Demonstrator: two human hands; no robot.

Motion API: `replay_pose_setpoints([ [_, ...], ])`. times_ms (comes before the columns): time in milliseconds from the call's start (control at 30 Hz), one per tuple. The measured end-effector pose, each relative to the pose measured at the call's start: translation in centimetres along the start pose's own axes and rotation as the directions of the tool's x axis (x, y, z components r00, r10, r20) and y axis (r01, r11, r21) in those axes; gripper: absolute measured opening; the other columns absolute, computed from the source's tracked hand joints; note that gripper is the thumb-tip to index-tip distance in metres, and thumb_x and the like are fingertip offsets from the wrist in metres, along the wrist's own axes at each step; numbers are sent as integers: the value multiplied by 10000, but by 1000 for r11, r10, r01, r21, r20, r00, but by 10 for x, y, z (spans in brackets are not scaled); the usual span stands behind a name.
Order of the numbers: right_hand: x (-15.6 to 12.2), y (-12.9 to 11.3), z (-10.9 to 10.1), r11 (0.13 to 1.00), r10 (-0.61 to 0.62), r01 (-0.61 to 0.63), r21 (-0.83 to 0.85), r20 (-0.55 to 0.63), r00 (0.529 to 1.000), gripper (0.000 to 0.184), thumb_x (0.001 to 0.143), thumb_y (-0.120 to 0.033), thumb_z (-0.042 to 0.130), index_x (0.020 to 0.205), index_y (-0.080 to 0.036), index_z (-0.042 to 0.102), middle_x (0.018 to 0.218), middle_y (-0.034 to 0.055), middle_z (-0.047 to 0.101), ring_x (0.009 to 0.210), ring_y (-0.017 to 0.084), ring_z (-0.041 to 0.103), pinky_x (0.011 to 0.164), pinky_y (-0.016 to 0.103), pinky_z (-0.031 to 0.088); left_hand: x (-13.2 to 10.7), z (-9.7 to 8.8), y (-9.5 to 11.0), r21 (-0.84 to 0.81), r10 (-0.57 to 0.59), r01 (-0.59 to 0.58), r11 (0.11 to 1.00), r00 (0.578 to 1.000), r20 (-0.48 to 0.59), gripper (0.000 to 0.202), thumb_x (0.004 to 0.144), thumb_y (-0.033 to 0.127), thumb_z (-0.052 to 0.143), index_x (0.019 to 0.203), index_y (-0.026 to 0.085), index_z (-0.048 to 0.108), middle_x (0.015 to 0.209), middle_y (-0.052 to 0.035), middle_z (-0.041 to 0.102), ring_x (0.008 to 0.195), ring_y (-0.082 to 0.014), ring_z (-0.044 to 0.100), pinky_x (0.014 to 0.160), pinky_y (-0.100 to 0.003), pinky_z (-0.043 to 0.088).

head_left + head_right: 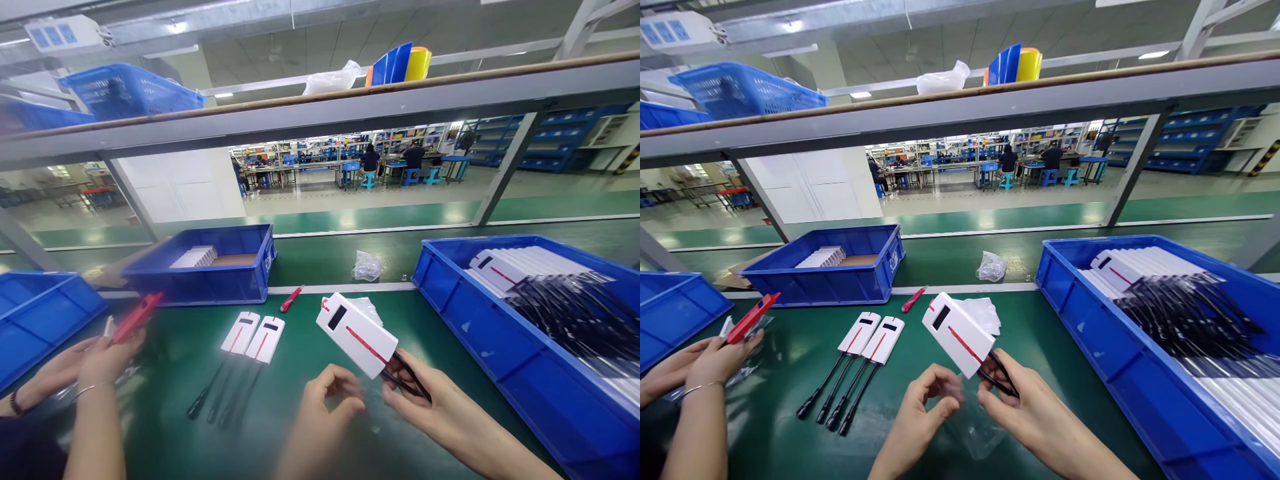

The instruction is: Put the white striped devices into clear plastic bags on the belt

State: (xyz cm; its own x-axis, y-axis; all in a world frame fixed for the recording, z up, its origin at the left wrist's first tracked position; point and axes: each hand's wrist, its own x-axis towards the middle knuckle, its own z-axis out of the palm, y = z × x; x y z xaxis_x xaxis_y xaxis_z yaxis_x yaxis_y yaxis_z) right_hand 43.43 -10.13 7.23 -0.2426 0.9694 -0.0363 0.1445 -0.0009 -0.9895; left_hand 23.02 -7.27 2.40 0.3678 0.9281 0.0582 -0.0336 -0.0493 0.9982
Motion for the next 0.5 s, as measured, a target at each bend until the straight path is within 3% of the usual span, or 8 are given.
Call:
replay_pose_setpoints([
  [133,1,-1,3,1000,19,-19,-18,12,1000,417,880,-242,723,1279,-282,607,1297,32,671,1206,277,607,1009,325,519,-2,0,2,27,25,-24,999,999,-31,168,781,327,757,823,176,699,834,-58,706,848,-226,622,815,-298,459],
  [333,-2,-17,7,980,27,-14,-198,66,997,185,900,-224,617,1082,-254,624,1028,-4,692,1033,233,660,935,320,548,-2,6,2,32,-8,10,999,998,-62,269,811,393,715,667,170,669,692,-45,650,688,-181,568,662,-264,438],
  [500,-3,-21,9,963,31,-1,-269,109,994,91,860,-282,650,940,-238,649,928,-13,707,942,223,671,809,273,571,-2,12,0,-8,7,-7,1000,999,-45,305,815,402,698,643,160,628,567,-23,603,525,-139,504,559,-254,397],
])
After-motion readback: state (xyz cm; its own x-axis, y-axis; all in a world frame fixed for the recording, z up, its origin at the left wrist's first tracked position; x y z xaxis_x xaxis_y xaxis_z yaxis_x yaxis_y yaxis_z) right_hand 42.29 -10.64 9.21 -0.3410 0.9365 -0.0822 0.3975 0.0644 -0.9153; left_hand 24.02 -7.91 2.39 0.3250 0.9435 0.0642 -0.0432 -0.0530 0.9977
